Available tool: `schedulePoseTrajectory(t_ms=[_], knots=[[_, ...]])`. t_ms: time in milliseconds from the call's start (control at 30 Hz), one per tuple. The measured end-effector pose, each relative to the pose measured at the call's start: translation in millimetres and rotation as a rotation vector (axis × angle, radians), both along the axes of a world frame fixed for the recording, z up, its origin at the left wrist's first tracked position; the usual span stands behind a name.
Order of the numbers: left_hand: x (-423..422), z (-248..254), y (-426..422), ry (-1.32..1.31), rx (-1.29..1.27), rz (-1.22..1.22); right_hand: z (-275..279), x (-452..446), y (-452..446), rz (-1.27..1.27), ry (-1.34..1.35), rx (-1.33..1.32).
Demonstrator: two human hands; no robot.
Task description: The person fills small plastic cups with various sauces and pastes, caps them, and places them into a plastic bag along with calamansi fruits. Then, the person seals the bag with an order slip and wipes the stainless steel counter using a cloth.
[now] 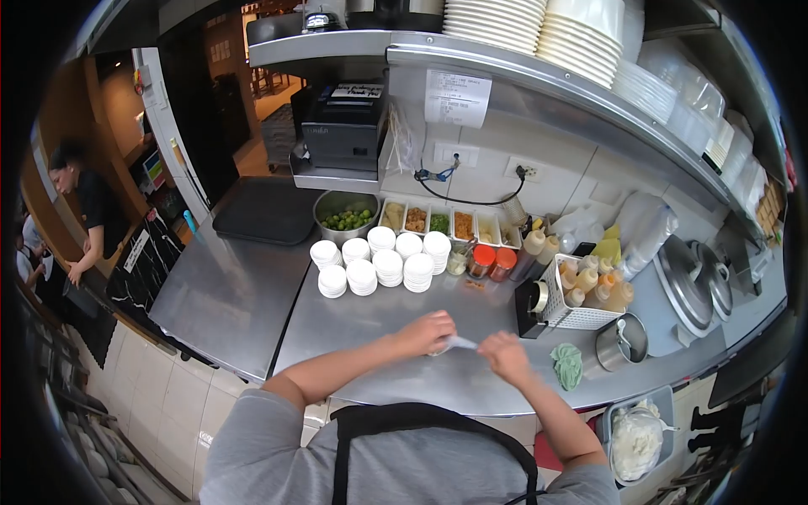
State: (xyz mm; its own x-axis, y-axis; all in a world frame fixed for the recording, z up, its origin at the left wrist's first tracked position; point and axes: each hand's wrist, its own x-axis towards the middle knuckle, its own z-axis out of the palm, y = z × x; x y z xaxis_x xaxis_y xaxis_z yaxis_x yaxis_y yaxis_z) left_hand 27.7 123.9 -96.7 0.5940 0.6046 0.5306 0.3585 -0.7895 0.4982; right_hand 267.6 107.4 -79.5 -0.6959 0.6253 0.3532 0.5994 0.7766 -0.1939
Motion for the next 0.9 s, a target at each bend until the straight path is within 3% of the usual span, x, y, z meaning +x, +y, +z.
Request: schedulePoseTrajectory(t_ms=[100,167,200,233,300,400,467,567,733,800,833,900], knots=[[21,67,-1,0.069,-0.126,0.005,44,21,17,0.025,0.095,0.380],[46,114,-3,-0.115,-0.453,-0.100,48,37,36,-0.063,0.264,0.617],[64,116,9,-0.221,-0.508,-0.162,31,46,56,-0.068,0.265,0.608],[79,128,15,-0.347,-0.685,-0.153,7,54,80,-0.102,0.356,0.448],[111,137,39,-0.442,-0.595,0.058,-21,42,96,-0.157,0.446,0.275],[133,96,89,-0.354,-0.390,0.506,-35,-68,85,-0.395,1.699,-0.469],[126,65,109,-0.290,-0.506,0.598,-14,-81,79,-0.310,2.001,-0.874],[115,42,117,-0.199,-0.538,0.722,8,-83,66,-0.458,1.892,-1.065],[115,39,114,-0.122,-0.371,0.815,-10,-81,84,-0.604,1.733,-0.876],[115,45,110,-0.005,-0.208,0.823,-12,-67,88,-0.605,1.374,-0.551],[114,44,112,-0.003,-0.209,0.822,-5,-62,86,-0.606,1.375,-0.552],[110,44,119,-0.001,-0.236,0.837,7,-53,84,-0.795,0.909,-0.434]])
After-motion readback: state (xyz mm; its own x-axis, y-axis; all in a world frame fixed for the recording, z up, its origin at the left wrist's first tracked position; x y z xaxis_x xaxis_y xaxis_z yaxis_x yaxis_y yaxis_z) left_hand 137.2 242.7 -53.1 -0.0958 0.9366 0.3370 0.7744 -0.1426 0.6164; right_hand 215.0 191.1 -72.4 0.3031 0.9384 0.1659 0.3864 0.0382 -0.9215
